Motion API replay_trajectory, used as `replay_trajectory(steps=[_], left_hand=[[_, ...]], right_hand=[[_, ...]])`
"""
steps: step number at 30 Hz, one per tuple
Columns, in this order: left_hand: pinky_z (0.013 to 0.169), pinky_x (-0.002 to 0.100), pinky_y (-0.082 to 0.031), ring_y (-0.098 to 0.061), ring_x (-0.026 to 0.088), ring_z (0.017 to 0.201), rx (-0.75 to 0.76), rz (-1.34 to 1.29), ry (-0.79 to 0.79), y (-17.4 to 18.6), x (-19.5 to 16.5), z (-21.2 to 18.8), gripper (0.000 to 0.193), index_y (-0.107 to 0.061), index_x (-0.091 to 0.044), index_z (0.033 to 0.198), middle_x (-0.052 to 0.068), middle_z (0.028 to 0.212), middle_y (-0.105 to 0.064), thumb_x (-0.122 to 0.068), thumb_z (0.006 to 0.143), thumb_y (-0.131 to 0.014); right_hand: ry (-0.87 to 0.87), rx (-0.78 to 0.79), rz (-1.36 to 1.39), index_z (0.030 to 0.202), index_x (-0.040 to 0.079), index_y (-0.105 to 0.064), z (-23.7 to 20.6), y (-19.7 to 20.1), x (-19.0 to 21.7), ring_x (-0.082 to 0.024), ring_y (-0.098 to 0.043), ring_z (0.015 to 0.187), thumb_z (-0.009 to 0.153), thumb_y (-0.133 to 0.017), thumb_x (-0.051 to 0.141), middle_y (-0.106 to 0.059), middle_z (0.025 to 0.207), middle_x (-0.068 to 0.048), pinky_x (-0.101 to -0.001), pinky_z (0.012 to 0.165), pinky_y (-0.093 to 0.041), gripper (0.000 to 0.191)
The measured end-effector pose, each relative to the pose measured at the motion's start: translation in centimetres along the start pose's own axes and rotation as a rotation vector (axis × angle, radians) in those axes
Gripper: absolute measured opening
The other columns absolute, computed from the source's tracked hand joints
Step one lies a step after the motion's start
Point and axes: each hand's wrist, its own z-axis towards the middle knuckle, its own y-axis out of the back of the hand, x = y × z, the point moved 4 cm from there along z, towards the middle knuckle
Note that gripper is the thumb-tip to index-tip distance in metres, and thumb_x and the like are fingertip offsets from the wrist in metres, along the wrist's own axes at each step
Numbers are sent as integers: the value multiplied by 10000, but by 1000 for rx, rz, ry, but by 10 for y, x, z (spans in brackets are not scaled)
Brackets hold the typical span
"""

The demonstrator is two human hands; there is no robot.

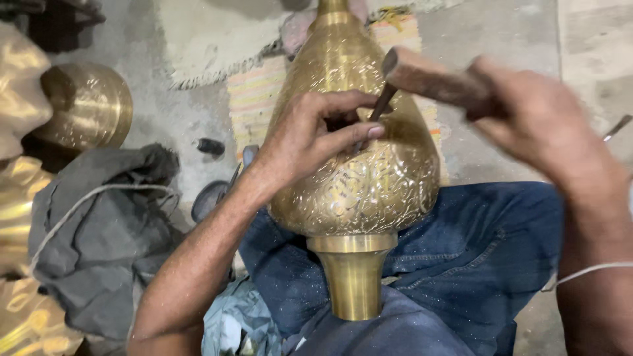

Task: The person sits cross-legged on the floor with a large engraved brass vessel on their lap. They hold a steel punch against the engraved surface and strike it with a wooden mallet, repositioning the punch repeatedly to work the pattern, then set the punch aside and rub a sanding block over the vessel surface by hand.

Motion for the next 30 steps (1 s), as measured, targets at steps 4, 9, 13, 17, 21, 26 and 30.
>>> replay_trajectory(steps=[4, 9, 13, 17, 21, 26, 30], left_hand=[[583, 231, -591, -733, 66, 681, -30, -28, -77, 1, -3, -1, 369, -701, -45, 1303, 10, 801, -781, -243, 993, -737], [500, 240, -559, -710, 86, 586, 14, 3, 34, 0, 1, 1, 359, -709, -73, 1273, 17, 768, -776, -250, 962, -723], [576, 234, -604, -750, 75, 678, -19, -14, -62, 2, -1, 1, 362, -705, -65, 1286, 22, 807, -796, -249, 976, -736], [568, 245, -627, -750, 73, 654, 7, -11, -62, 1, 3, 3, 346, -704, -80, 1282, 26, 798, -790, -257, 985, -718], [583, 245, -635, -761, 75, 669, 0, 11, -56, 0, 6, 2, 351, -703, -75, 1281, 24, 830, -798, -254, 979, -728], [563, 243, -626, -744, 76, 645, 17, -37, -51, 0, 5, 3, 354, -706, -76, 1275, 27, 784, -782, -271, 980, -713], [514, 249, -569, -715, 76, 590, 17, 48, -26, 1, 3, 4, 367, -717, -71, 1257, 29, 729, -774, -284, 959, -730]], right_hand=[[-571, -338, 652, 1214, -1, -573, -6, 10, -17, -249, -718, 834, 1124, -665, 42, -690, 959, -119, -393, 763, -597, 136], [-230, 221, 153, 1095, -41, -625, -1, -1, -3, -319, -685, 690, 831, -804, 89, -644, 723, -160, -435, 592, -546, 344], [-409, -266, 383, 1072, -29, -627, -4, 15, -13, -295, -669, 816, 1024, -733, 41, -666, 924, -176, -418, 732, -564, 136], [-661, -52, 709, 963, -5, -610, -2, -1, -11, -269, -660, 775, 1029, -716, 39, -655, 819, -144, -399, 732, -563, 133], [-292, 72, 205, 1086, -73, -629, 6, 13, 5, -322, -690, 839, 831, -774, -2, -678, 904, -222, -436, 729, -579, 301], [-392, 84, 163, 1046, 27, -667, 6, 22, 4, -264, -725, 743, 870, -803, 115, -687, 767, -121, -383, 657, -584, 239], [-379, -66, 306, 1100, -28, -612, 9, 25, 6, -250, -707, 775, 1039, -743, 32, -682, 848, -171, -390, 685, -562, 156]])
